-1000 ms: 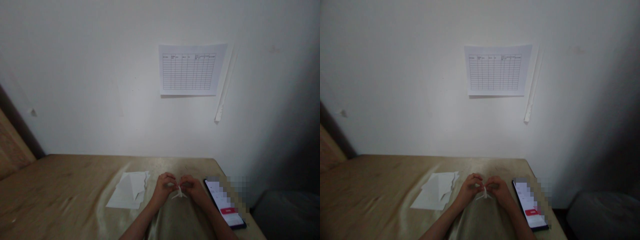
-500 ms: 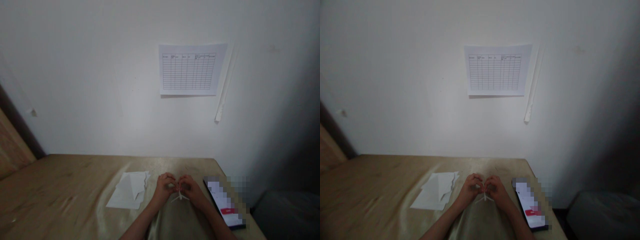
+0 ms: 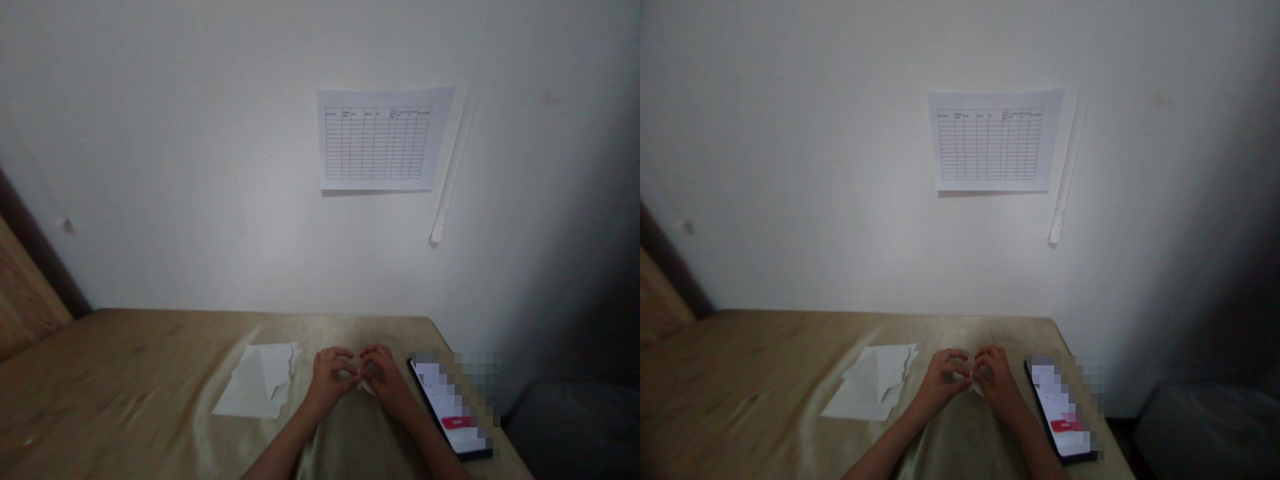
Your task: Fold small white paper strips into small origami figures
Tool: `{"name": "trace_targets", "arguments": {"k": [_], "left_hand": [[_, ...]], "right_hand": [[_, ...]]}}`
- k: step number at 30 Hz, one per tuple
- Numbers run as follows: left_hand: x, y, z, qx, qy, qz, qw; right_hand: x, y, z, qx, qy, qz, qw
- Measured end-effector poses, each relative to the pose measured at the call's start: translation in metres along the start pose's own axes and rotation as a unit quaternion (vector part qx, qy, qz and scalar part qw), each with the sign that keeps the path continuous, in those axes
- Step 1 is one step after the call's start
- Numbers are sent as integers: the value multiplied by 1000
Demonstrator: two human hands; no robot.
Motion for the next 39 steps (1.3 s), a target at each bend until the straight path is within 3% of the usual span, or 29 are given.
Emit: {"name": "trace_targets", "arguments": {"k": [8,13,21,31,39], "left_hand": [[0,5,0,23,-11,9,1000],[-4,4,-2,34,-16,19,999],[-8,8,-2,75,-21,39,996],[-7,8,-1,77,-14,17,997],[-7,6,2,84,-6,63,994]], "right_hand": [[5,5,0,47,-21,-45,998],[7,0,-3,10,-34,-80,996],[9,3,-2,37,-36,-78,996],[11,3,-1,43,-18,-62,997],[16,2,-2,49,-18,-68,996]]}}
Point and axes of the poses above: each hand's wrist, its own z-axis away from the middle knuckle, its own y-axis out of the back of the hand, x = y × z, the point moved 7 cm from there along -z, towards the middle knuckle, and after that the axes turned 14 degrees about -z, right-handed, at the moved point
